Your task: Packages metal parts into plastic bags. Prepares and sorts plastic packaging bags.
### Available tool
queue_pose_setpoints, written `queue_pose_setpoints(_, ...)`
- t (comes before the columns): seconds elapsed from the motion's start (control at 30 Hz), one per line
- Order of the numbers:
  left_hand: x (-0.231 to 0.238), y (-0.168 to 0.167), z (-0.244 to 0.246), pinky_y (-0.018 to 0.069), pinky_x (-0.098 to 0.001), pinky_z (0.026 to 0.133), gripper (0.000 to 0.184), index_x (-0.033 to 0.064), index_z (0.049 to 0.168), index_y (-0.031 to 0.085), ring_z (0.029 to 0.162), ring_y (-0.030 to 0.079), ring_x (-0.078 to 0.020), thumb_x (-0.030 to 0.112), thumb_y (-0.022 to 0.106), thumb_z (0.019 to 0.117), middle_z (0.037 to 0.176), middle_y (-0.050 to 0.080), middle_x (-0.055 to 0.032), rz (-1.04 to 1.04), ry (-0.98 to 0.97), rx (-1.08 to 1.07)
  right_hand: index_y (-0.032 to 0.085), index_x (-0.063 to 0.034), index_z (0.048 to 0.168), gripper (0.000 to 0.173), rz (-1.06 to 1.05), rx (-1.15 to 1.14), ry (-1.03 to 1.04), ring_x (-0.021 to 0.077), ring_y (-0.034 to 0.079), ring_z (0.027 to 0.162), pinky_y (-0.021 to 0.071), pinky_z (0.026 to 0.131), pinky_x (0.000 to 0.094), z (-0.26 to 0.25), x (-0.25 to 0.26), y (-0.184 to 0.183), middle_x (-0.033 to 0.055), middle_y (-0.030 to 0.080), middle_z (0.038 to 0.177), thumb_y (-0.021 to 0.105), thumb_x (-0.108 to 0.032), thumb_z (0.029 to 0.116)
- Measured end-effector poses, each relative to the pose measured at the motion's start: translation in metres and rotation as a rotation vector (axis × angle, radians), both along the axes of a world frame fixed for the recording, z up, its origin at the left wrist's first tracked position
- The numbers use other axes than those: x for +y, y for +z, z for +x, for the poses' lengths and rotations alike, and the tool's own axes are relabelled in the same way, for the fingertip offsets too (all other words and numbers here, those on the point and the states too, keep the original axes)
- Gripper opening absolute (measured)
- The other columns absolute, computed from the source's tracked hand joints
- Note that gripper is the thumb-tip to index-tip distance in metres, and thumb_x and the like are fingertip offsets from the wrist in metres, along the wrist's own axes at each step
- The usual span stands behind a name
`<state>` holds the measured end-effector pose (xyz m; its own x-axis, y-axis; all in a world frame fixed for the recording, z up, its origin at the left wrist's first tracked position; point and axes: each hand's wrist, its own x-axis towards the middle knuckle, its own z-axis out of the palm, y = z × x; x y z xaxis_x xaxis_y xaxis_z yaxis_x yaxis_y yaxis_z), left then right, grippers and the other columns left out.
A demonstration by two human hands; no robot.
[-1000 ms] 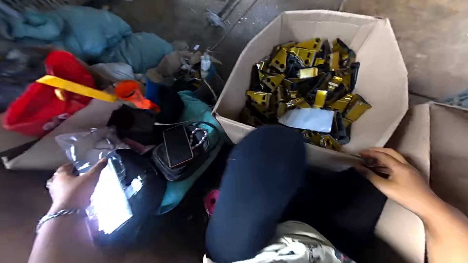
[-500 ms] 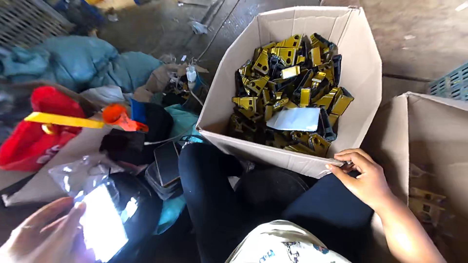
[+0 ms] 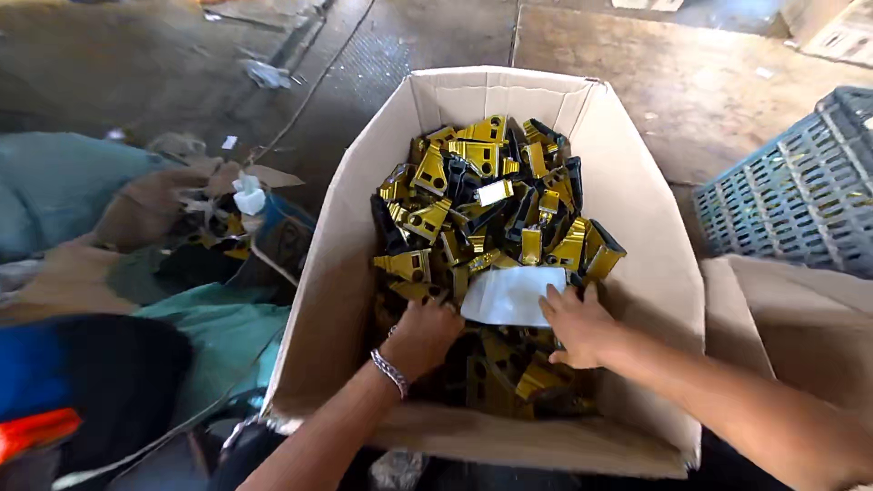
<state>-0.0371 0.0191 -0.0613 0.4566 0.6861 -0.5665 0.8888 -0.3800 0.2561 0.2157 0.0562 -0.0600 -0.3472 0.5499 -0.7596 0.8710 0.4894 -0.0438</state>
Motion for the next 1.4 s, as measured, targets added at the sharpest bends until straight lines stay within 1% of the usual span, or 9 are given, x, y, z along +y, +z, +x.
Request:
queue_pose_setpoints(0.1, 0.006, -0.03, -0.01, 0.0431, -0.065, 0.103, 0.033, -0.0003, 0.132, 0.063, 0.127, 0.055, -0.0469, 0.015, 0.051, 0.1062, 0.133, 0.061, -0.0267, -0.202, -0.044, -0.074, 0.045, 0.0067, 0.149, 0.052, 0.138, 0.253, 0.17, 0.0577, 0.038, 0.139, 0.0222, 0.109, 0.0812, 0.024, 0.013, -0.068, 0.0336, 0.042, 0.152, 0.054, 0.007, 0.0974)
queue_pose_setpoints(0.2, 0.009, -0.036, -0.022, 0.0432, -0.0575, 0.107, 0.039, -0.0027, 0.134, 0.06, 0.128, 0.056, -0.0441, 0.024, 0.046, 0.1097, 0.132, 0.061, -0.0275, -0.306, 0.096, -0.135, 0.062, 0.0066, 0.13, 0.035, 0.415, 0.407, 0.221, 0.0521, 0.059, 0.12, 0.0409, 0.101, 0.0746, 0.04, 0.005, -0.086, 0.0282, 0.062, 0.128, 0.055, 0.01, 0.0952)
queue_pose_setpoints(0.53, 0.015, -0.032, -0.039, 0.0439, -0.0582, 0.107, 0.039, -0.0038, 0.133, 0.06, 0.124, 0.06, -0.0418, 0.023, 0.057, 0.1048, 0.128, 0.063, -0.0268, -0.26, 0.274, -0.118, 0.063, 0.0132, 0.123, 0.029, -0.023, 0.145, 0.075, 0.0506, 0.05, 0.132, 0.0412, 0.107, 0.0643, -0.022, 0.028, -0.031, 0.0321, 0.054, 0.139, 0.047, 0.011, 0.0989)
queue_pose_setpoints(0.73, 0.006, -0.024, -0.031, 0.0472, -0.0459, 0.106, 0.072, -0.0038, 0.149, 0.042, 0.126, 0.059, -0.0337, 0.02, 0.078, 0.0917, 0.14, 0.057, -0.024, -0.222, 0.569, -0.478, 0.065, 0.0093, 0.127, 0.031, 0.083, 0.549, -0.272, 0.0432, 0.057, 0.125, 0.0397, 0.11, 0.0562, -0.001, 0.01, 0.026, 0.031, 0.062, 0.129, 0.061, -0.004, 0.099)
queue_pose_setpoints(0.9, -0.002, -0.008, -0.031, 0.0475, -0.0512, 0.105, 0.098, 0.0039, 0.161, 0.019, 0.138, 0.048, -0.0321, 0.031, 0.076, 0.086, 0.158, 0.041, -0.0168, -0.397, 0.696, -0.942, 0.066, 0.0035, 0.117, 0.026, -0.142, 1.034, -0.443, 0.0042, 0.065, 0.095, 0.0549, 0.09, 0.0244, 0.005, -0.037, 0.098, 0.0065, 0.07, 0.106, 0.069, -0.003, 0.0922)
queue_pose_setpoints(1.03, -0.005, -0.005, -0.03, 0.0585, -0.0385, 0.091, 0.138, 0.0003, 0.155, 0.028, 0.119, 0.066, -0.0215, 0.078, 0.083, 0.0544, 0.14, 0.062, -0.0096, -0.549, 0.471, -1.341, 0.065, -0.0023, 0.122, 0.033, -0.31, 1.26, -0.316, -0.0035, 0.067, 0.096, 0.0564, 0.09, 0.0191, -0.002, -0.053, 0.116, -0.0075, 0.072, 0.105, 0.068, 0.0, 0.0891)
queue_pose_setpoints(1.2, -0.059, 0.006, -0.022, 0.059, -0.0281, 0.091, 0.075, 0.0256, 0.125, 0.073, 0.105, 0.072, -0.0071, 0.081, 0.061, 0.0756, 0.114, 0.076, 0.0039, -0.7, 0.209, -1.895, 0.069, -0.0223, 0.122, 0.033, -0.408, 1.624, -0.124, -0.0045, 0.068, 0.099, 0.0581, 0.089, 0.0203, -0.015, -0.068, 0.115, -0.0175, 0.073, 0.109, 0.072, -0.01, 0.091)
queue_pose_setpoints(1.27, -0.109, 0.014, -0.011, 0.0609, -0.03, 0.086, 0.068, 0.0263, 0.117, 0.077, 0.1, 0.073, -0.0091, 0.079, 0.059, 0.0784, 0.11, 0.077, 0.0028, -0.648, 0.368, -2.145, 0.071, -0.0302, 0.122, 0.031, -0.414, 1.728, -0.075, -0.0067, 0.067, 0.097, 0.0584, 0.085, 0.0179, -0.01, -0.087, 0.105, -0.0197, 0.073, 0.11, 0.073, -0.021, 0.093)
queue_pose_setpoints(1.4, -0.173, -0.015, -0.025, 0.058, -0.0315, 0.093, 0.06, 0.0135, 0.134, 0.067, 0.114, 0.069, -0.0131, 0.057, 0.063, 0.0927, 0.127, 0.071, -0.0038, -0.677, 0.134, -2.285, 0.072, -0.024, 0.121, 0.031, -0.482, 1.617, -0.105, -0.0043, 0.069, 0.093, 0.0598, 0.082, 0.0191, 0.019, -0.124, 0.084, -0.0154, 0.075, 0.106, 0.073, -0.017, 0.0916)
